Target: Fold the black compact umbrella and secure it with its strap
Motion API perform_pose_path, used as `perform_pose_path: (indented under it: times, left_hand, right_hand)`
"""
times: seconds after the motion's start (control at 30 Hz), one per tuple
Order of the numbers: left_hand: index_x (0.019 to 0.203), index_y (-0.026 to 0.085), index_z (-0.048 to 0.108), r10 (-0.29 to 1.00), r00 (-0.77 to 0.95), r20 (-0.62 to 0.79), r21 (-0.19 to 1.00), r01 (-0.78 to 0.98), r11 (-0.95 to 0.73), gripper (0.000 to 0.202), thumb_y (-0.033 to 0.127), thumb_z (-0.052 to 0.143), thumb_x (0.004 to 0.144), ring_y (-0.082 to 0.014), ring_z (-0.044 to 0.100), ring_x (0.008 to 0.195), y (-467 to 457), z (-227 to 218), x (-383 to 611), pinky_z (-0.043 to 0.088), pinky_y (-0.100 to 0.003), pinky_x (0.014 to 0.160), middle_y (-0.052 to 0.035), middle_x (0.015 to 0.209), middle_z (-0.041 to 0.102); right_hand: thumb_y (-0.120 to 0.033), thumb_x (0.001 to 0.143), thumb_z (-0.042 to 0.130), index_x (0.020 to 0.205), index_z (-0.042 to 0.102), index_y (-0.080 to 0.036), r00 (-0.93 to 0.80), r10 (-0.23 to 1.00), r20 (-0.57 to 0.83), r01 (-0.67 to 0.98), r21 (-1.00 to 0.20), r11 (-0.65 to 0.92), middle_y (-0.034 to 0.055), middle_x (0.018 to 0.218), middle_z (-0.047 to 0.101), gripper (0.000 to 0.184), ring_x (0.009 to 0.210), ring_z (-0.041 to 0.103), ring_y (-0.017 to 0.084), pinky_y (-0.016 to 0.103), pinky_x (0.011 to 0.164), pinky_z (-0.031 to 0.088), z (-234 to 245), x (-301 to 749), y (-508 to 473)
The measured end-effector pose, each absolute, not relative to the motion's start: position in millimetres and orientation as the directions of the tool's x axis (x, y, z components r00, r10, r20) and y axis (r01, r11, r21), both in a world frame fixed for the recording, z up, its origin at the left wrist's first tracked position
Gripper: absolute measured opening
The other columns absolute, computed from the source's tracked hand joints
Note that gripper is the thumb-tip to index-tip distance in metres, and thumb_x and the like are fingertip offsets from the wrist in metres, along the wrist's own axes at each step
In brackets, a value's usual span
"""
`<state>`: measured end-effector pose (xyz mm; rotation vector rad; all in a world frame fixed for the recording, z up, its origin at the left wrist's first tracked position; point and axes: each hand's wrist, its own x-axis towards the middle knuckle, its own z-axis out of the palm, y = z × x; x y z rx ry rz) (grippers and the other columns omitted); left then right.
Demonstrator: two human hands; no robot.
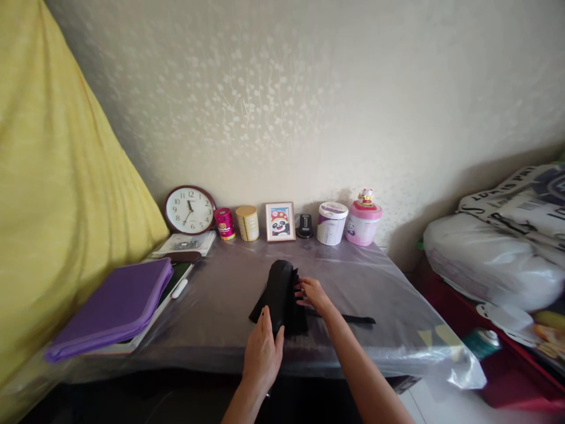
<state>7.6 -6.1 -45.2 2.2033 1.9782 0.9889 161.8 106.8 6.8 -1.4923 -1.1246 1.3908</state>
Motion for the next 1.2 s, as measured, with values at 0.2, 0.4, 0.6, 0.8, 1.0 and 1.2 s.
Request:
perform_pose_path:
  times: [0.2, 0.4, 0.6, 0.8, 1.0, 1.2]
  left_hand:
    - [0.135, 0.005, 0.025, 0.909, -0.010, 0.417, 0.419, 0.889, -0.183, 0.054, 0.037, 0.028, 0.091, -0.0260, 0.052, 0.113, -6.5, -42.7, 7.4, 0.046, -0.039, 0.089, -0.0207, 0.127, 0.049]
    - [0.134, 0.001, 0.027, 0.919, 0.001, 0.394, 0.403, 0.899, -0.173, 0.056, 0.039, 0.026, 0.092, -0.0260, 0.053, 0.111, -6.4, -40.9, 6.6, 0.046, -0.037, 0.088, -0.0217, 0.126, 0.050]
    - [0.132, 0.000, 0.030, 0.905, 0.006, 0.425, 0.390, 0.901, -0.190, 0.055, 0.038, 0.025, 0.092, -0.0250, 0.052, 0.112, -6.2, -40.8, 6.8, 0.045, -0.035, 0.091, -0.0222, 0.125, 0.050]
    - [0.131, -0.001, 0.032, 0.920, -0.011, 0.392, 0.377, 0.914, -0.150, 0.056, 0.038, 0.024, 0.092, -0.0243, 0.053, 0.112, -4.9, -42.2, 5.5, 0.044, -0.034, 0.092, -0.0213, 0.124, 0.052]
    - [0.126, 0.003, 0.043, 0.900, -0.061, 0.432, 0.308, 0.948, -0.084, 0.056, 0.042, 0.027, 0.090, -0.0282, 0.046, 0.119, 0.0, -54.2, 0.9, 0.041, -0.041, 0.094, -0.0174, 0.122, 0.055]
    - [0.126, 0.003, 0.043, 0.911, -0.068, 0.406, 0.351, 0.933, -0.086, 0.057, 0.044, 0.026, 0.090, -0.0276, 0.047, 0.118, -0.2, -54.6, -2.7, 0.040, -0.040, 0.094, -0.0171, 0.122, 0.055]
  right_hand:
    - [-0.013, 0.074, 0.045, 0.076, 0.060, -0.016, -0.055, 0.969, -0.241, 0.272, -0.937, -0.217, -0.0030, 0.056, 0.055, 0.015, 0.046, 0.055, 0.009, 0.023, 0.047, 0.050, 2.2, 154.7, 109.0]
    - [-0.004, 0.065, 0.047, 0.068, 0.057, -0.016, -0.066, 0.993, -0.095, 0.414, -0.908, -0.059, -0.0042, 0.058, 0.054, 0.015, 0.047, 0.051, 0.008, 0.019, 0.045, 0.046, 0.1, 153.2, 107.9]
    - [-0.006, 0.069, 0.042, 0.087, 0.059, -0.018, -0.037, 0.999, 0.021, 0.442, -0.896, 0.035, 0.0015, 0.081, 0.062, 0.028, 0.064, 0.059, 0.012, 0.020, 0.050, 0.048, -8.2, 149.2, 103.3]
    - [-0.015, 0.073, 0.044, 0.099, 0.057, -0.021, 0.028, 0.990, 0.135, 0.417, -0.902, 0.111, 0.0025, 0.098, 0.064, 0.030, 0.082, 0.061, 0.015, 0.027, 0.069, 0.051, -18.3, 139.5, 96.1]
    - [-0.020, 0.073, 0.046, 0.099, 0.060, -0.021, 0.118, 0.940, 0.321, 0.370, -0.892, 0.259, 0.0028, 0.095, 0.067, 0.029, 0.083, 0.061, 0.017, 0.033, 0.081, 0.048, -31.6, 129.4, 95.6]
    - [-0.021, 0.080, 0.043, 0.103, 0.060, -0.020, 0.074, 0.860, 0.504, 0.428, -0.795, 0.429, 0.0068, 0.102, 0.063, 0.028, 0.095, 0.059, 0.018, 0.034, 0.087, 0.046, -40.1, 123.6, 99.5]
